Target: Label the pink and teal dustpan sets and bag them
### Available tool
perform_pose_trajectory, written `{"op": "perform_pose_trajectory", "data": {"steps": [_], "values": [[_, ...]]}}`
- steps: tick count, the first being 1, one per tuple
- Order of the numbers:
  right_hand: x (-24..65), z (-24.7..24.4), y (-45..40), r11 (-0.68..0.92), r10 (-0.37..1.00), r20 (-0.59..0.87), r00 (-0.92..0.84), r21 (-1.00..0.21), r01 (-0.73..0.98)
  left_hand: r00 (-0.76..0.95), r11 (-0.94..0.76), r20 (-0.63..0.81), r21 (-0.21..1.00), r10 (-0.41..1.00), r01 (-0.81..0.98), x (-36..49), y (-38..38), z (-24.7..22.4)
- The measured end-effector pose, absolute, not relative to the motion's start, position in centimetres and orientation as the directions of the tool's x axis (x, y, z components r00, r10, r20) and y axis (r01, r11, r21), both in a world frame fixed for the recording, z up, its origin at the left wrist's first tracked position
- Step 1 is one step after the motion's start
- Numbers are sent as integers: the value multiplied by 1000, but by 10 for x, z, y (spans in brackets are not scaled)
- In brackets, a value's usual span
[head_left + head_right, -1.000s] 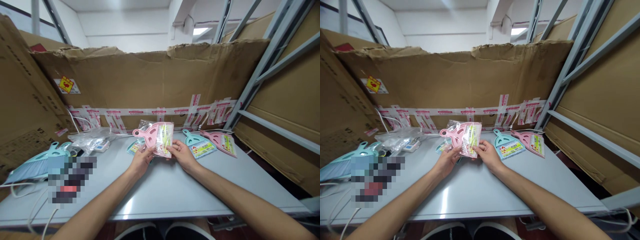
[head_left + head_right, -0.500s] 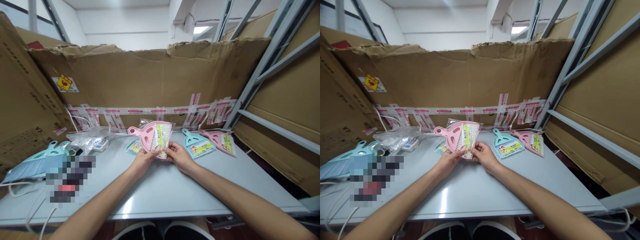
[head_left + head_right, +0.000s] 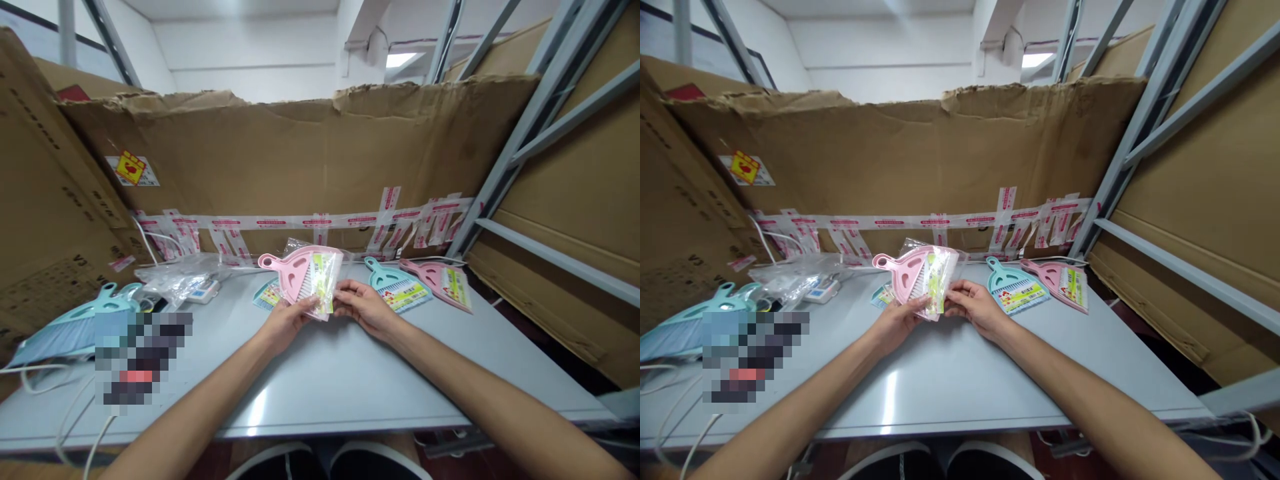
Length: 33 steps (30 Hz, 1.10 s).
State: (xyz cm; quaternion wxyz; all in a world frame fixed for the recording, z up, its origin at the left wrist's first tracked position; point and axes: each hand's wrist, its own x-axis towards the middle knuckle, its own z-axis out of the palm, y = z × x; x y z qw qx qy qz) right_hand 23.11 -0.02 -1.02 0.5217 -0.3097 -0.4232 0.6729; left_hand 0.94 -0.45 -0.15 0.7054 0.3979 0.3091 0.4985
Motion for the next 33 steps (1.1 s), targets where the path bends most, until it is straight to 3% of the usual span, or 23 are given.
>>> {"op": "perform_pose_trajectory", "data": {"steps": [7, 14, 25, 33], "values": [[233, -9, 1, -73, 981, 13, -192, -899, -432, 411, 234, -26, 854, 911, -464, 6, -4, -1], [246, -5, 6, -45, 979, 32, -201, -928, -369, 129, 116, -54, 828, 990, -549, -9, 13, -1], [249, -6, 4, -66, 966, 24, -259, -940, -336, 58, 66, -39, 797, 998, -601, -10, 17, -6], [247, -18, 11, 8, 988, 57, -144, -949, -316, 148, 131, -59, 831, 987, -541, -9, 12, -5]]}}
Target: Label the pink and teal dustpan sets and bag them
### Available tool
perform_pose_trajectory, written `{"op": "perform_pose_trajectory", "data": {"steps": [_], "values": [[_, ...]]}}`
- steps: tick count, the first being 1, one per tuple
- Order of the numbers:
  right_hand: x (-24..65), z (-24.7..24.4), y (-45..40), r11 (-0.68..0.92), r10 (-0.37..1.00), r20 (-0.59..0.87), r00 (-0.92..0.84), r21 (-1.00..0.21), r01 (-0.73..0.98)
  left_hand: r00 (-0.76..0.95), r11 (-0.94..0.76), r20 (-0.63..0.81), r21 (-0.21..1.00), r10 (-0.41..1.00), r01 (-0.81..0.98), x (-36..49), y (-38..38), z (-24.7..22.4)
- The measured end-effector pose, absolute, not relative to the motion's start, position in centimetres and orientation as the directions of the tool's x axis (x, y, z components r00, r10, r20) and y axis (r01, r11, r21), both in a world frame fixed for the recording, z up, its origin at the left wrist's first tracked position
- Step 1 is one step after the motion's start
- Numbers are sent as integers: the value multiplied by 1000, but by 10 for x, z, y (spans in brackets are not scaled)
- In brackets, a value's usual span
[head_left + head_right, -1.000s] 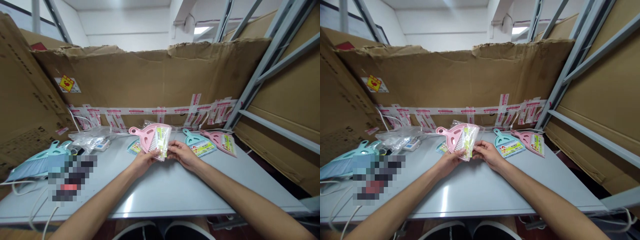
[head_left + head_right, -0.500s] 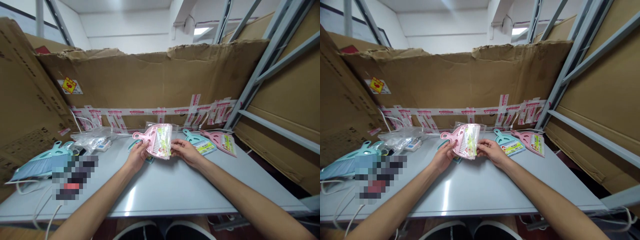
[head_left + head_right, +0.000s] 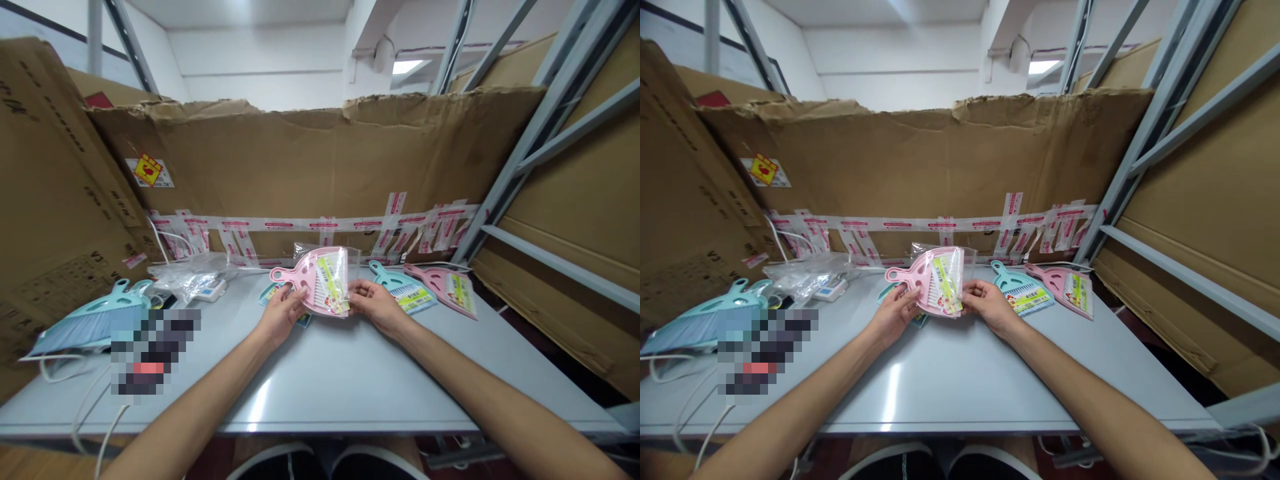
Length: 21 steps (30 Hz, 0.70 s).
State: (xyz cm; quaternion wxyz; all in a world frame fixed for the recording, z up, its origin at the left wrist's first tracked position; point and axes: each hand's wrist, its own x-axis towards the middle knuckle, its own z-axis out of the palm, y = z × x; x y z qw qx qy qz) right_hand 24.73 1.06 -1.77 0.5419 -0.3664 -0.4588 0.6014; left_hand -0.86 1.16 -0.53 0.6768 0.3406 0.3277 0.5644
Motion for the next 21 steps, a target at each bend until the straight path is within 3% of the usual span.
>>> {"op": "perform_pose_trajectory", "data": {"steps": [9, 14, 21], "values": [[249, -17, 12, 39, 986, 80, -148, -964, -261, 137, 164, -113, 872, 984, -461, -20, 17, -7], [253, -15, 12, 123, 976, 164, -145, -960, -252, 134, 164, -115, 872, 984, -461, -20, 14, -1], [266, -13, 16, 286, 907, 272, -320, -958, -3, 168, 223, -164, 863, 972, -453, -19, 12, 2]]}}
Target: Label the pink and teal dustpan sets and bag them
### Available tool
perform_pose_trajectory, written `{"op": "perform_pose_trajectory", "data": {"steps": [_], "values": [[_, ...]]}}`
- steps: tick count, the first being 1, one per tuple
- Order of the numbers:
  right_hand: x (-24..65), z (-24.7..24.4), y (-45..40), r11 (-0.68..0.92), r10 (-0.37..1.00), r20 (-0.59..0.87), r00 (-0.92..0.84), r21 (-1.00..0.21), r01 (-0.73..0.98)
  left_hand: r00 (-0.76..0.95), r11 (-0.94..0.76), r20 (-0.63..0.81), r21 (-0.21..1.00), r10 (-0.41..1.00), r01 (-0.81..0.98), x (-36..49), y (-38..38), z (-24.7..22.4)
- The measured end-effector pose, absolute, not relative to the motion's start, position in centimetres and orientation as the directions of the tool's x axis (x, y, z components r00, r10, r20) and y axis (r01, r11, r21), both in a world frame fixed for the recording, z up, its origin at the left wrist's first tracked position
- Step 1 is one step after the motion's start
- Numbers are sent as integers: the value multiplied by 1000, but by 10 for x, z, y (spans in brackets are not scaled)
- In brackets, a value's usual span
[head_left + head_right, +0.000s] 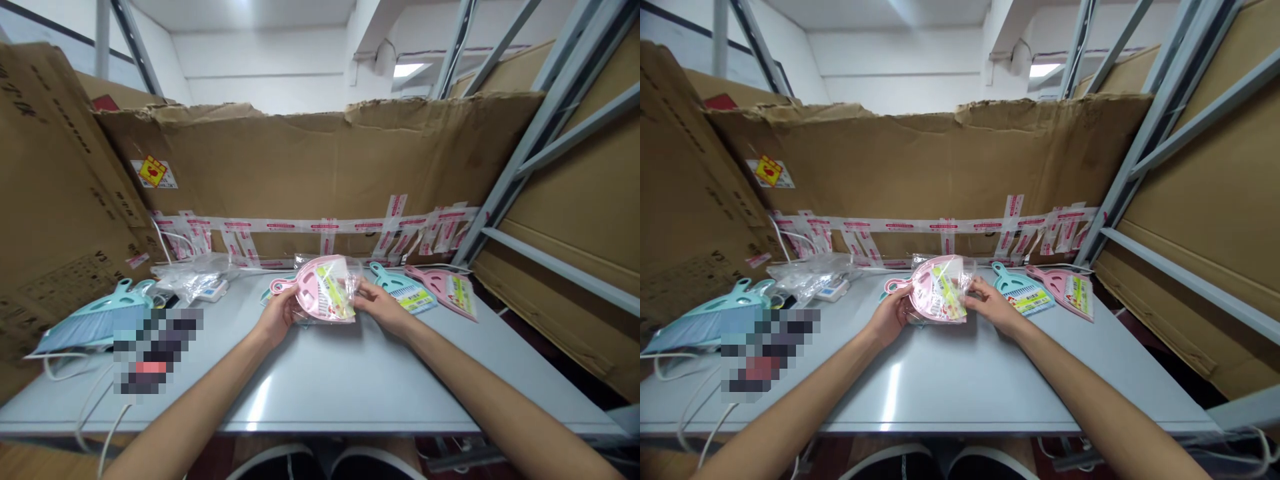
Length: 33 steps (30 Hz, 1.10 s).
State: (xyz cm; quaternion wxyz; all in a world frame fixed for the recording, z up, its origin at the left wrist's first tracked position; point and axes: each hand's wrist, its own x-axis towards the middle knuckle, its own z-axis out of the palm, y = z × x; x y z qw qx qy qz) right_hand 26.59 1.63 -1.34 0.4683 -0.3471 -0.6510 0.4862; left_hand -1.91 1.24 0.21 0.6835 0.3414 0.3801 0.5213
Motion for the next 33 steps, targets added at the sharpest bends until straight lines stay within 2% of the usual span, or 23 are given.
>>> {"op": "perform_pose_trajectory", "data": {"steps": [5, 9, 12, 15, 22, 30, 33], "values": [[271, -14, 15, 394, 856, 279, -435, -897, 200, 199, 205, -130, 881, 971, -426, -16, 10, -2], [265, -13, 9, 482, 870, 380, -315, -791, 377, 185, 173, -100, 880, 978, -443, -13, 7, -5], [260, -12, 6, 528, 849, 463, -254, -722, 447, 179, 161, -88, 879, 980, -449, -12, 8, -6], [258, -12, 5, 543, 839, 481, -254, -710, 449, 196, 160, -78, 880, 977, -447, -12, 8, -6], [261, -18, 10, 482, 875, 423, -236, -809, 336, 252, 211, -98, 853, 963, -477, -8, 8, -7], [261, -9, 5, 498, 861, 376, -343, -764, 412, 271, 210, -96, 877, 958, -432, -6, 5, -8], [260, -7, 5, 481, 866, 373, -332, -803, 352, 271, 210, -96, 878, 958, -431, -6, 6, -8]]}}
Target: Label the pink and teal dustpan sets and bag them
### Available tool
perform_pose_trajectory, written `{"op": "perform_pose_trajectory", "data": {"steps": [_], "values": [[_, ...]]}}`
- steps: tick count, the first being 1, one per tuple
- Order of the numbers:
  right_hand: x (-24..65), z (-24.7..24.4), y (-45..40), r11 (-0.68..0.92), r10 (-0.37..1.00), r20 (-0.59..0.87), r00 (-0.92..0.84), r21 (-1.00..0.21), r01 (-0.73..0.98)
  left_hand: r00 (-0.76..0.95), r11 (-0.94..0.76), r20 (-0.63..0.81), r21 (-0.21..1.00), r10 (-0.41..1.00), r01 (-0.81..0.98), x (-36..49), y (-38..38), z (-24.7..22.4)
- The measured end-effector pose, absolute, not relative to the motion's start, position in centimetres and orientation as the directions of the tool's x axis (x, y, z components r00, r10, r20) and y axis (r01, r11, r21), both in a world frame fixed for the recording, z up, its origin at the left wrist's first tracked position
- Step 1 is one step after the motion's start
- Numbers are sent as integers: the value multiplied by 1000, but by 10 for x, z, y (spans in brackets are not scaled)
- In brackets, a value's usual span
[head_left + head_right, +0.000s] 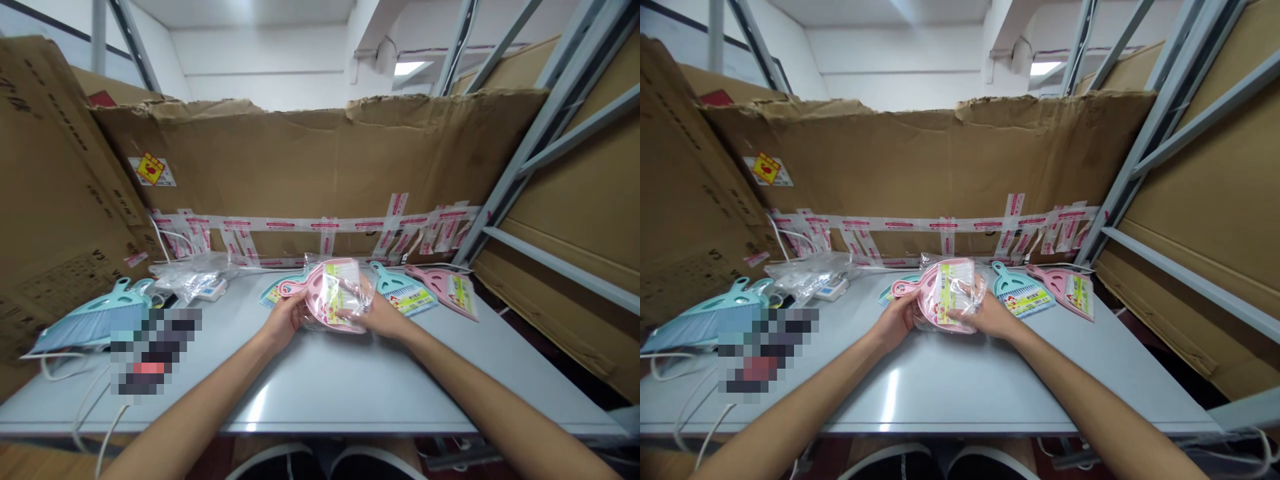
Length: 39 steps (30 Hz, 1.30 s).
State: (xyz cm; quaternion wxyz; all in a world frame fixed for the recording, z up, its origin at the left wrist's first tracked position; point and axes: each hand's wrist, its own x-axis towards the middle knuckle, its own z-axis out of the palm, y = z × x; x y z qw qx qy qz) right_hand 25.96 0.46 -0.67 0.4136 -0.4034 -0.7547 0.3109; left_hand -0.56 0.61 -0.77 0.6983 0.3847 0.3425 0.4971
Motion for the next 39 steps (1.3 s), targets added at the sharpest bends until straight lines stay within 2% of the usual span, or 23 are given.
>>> {"op": "perform_pose_trajectory", "data": {"steps": [5, 9, 12, 19, 23, 31, 34, 39], "values": [[257, -10, 10, 354, 924, 344, -168, -935, 29, 222, 218, -122, 847, 967, -486, -7, 8, -4], [257, -12, 16, 275, 961, 273, 39, -941, -199, 174, 209, -135, 817, 975, -537, -9, 8, 0], [258, -12, 18, 163, 986, 162, 28, -943, -290, 163, 201, -132, 814, 978, -545, -9, 7, 1], [257, -9, 15, -12, 996, 24, -91, -925, -380, 183, 219, -145, 839, 972, -498, -8, 6, -5], [254, -10, 12, -87, 981, -16, -192, -927, -364, 197, 226, -148, 850, 969, -475, -7, 5, -7], [248, -13, 12, -64, 992, -18, -123, -921, -383, 206, 233, -147, 837, 967, -496, -8, 6, -1], [246, -14, 11, -56, 991, -3, -137, -921, -386, 180, 210, -136, 844, 974, -494, -8, 6, -3], [246, -19, 10, -92, 982, -13, -190, -905, -415, 239, 198, -95, 869, 966, -453, -7, 6, -7]]}}
